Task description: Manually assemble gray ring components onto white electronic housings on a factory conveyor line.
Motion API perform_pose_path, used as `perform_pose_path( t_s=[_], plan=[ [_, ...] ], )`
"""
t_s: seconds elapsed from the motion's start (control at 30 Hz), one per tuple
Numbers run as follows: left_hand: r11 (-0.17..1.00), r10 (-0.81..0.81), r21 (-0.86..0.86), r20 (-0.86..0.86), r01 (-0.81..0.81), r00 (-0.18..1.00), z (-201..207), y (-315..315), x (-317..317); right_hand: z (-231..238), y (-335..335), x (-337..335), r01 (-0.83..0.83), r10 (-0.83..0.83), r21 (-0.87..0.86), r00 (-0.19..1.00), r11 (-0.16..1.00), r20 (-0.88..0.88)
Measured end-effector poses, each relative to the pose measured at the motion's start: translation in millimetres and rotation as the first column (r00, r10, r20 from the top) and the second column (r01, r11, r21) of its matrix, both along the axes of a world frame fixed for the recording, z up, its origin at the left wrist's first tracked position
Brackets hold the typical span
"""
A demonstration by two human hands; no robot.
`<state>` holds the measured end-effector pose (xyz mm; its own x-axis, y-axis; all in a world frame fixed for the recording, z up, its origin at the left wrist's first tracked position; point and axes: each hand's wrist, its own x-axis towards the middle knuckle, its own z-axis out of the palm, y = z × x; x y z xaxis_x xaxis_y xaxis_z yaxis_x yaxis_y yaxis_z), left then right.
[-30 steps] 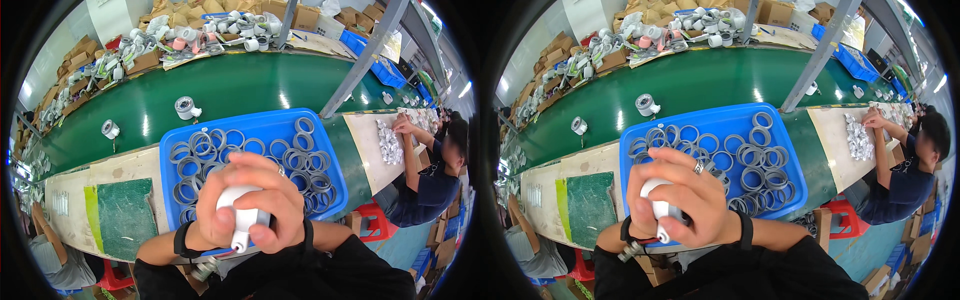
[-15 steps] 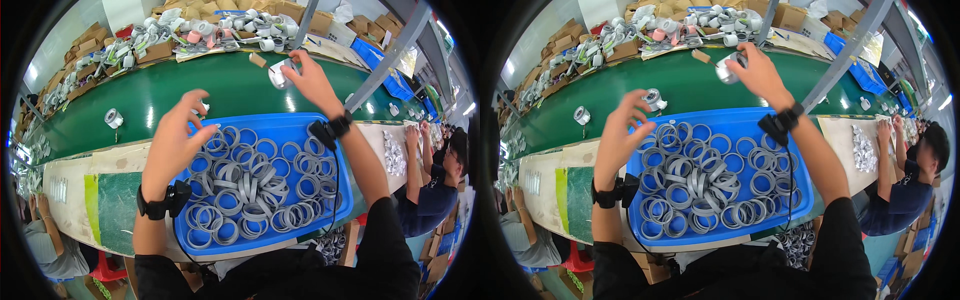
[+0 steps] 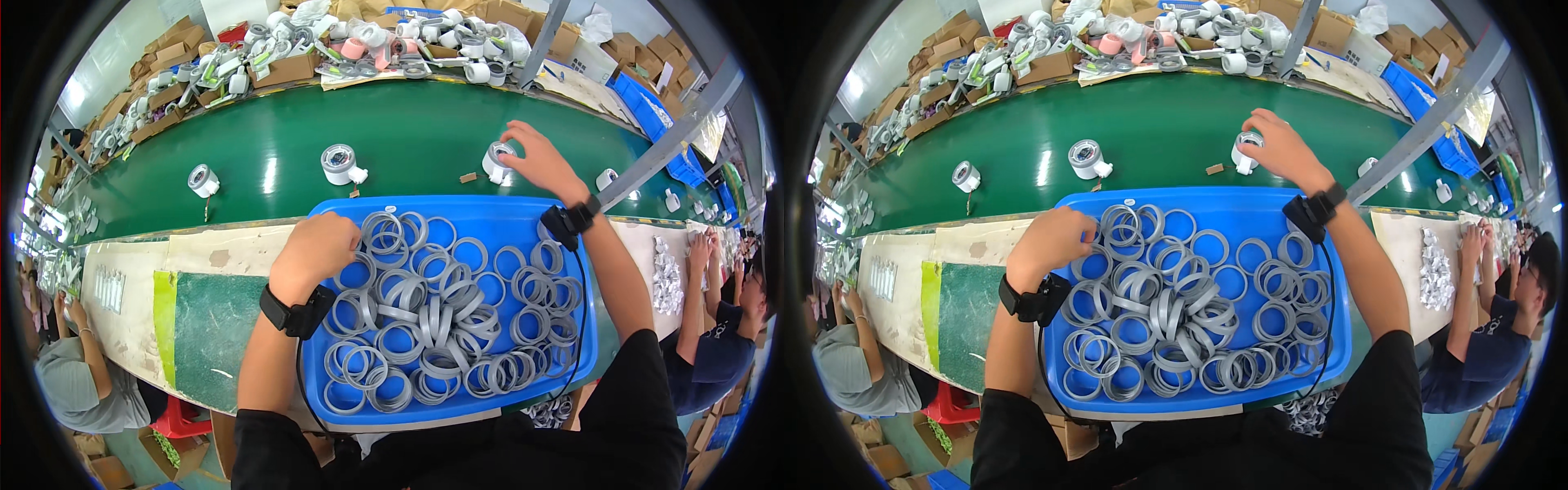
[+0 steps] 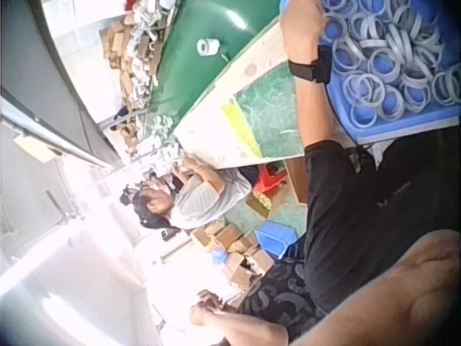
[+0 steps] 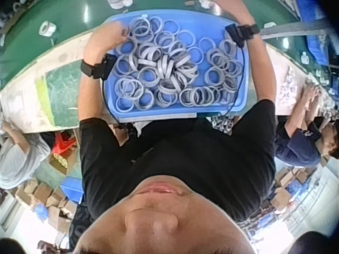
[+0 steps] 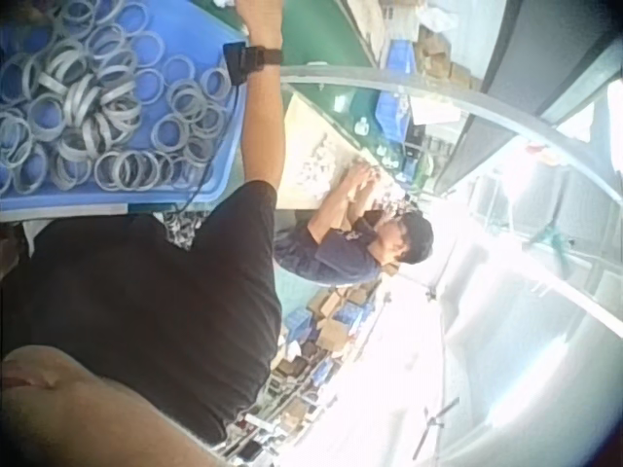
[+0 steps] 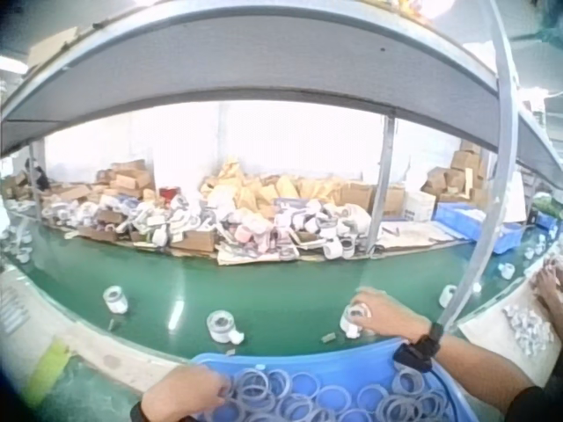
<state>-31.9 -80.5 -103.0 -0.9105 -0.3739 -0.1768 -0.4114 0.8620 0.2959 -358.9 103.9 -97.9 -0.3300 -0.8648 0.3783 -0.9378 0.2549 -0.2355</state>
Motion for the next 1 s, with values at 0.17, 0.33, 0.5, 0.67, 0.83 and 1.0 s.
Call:
perform_pose_path(
  t_s=[0.17, 0.33, 0.5, 0.67, 0.83, 1.0],
  plan=[
    [0.991, -0.074, -0.128, -0.309, 0.035, 0.948, 16.7, 6.8, 0.2, 62.7, 33.9, 85.9, -0.223, 0.232, -0.092, 0.968, 0.971, 0.101],
    [0.949, -0.315, -0.165, -0.575, 0.269, 0.755, 56.2, 66.5, 1.9, 67.6, 56.4, 153.3, -0.470, 0.433, -0.122, 0.639, 0.874, 0.635],
    [0.808, -0.589, -0.463, -0.642, 0.364, 0.490, 62.9, 119.9, 13.2, 82.6, 70.6, 184.4, -0.614, 0.140, 0.065, 0.280, 0.786, 0.950],
    [0.825, -0.506, -0.347, -0.806, 0.447, 0.308, 66.7, 128.8, 14.5, 70.8, 88.8, 186.1, -0.581, 0.183, -0.183, -0.059, 0.793, 0.981],
    [0.827, -0.461, -0.265, -0.825, 0.495, 0.327, 64.3, 133.6, 13.4, 54.9, 94.1, 177.0, -0.486, 0.401, -0.417, -0.143, 0.768, 0.905],
    [0.849, -0.487, -0.282, -0.747, 0.447, 0.453, 40.3, 137.0, 3.7, 41.5, 89.5, 166.9, -0.454, 0.373, -0.365, -0.077, 0.812, 0.925]
  ],
)
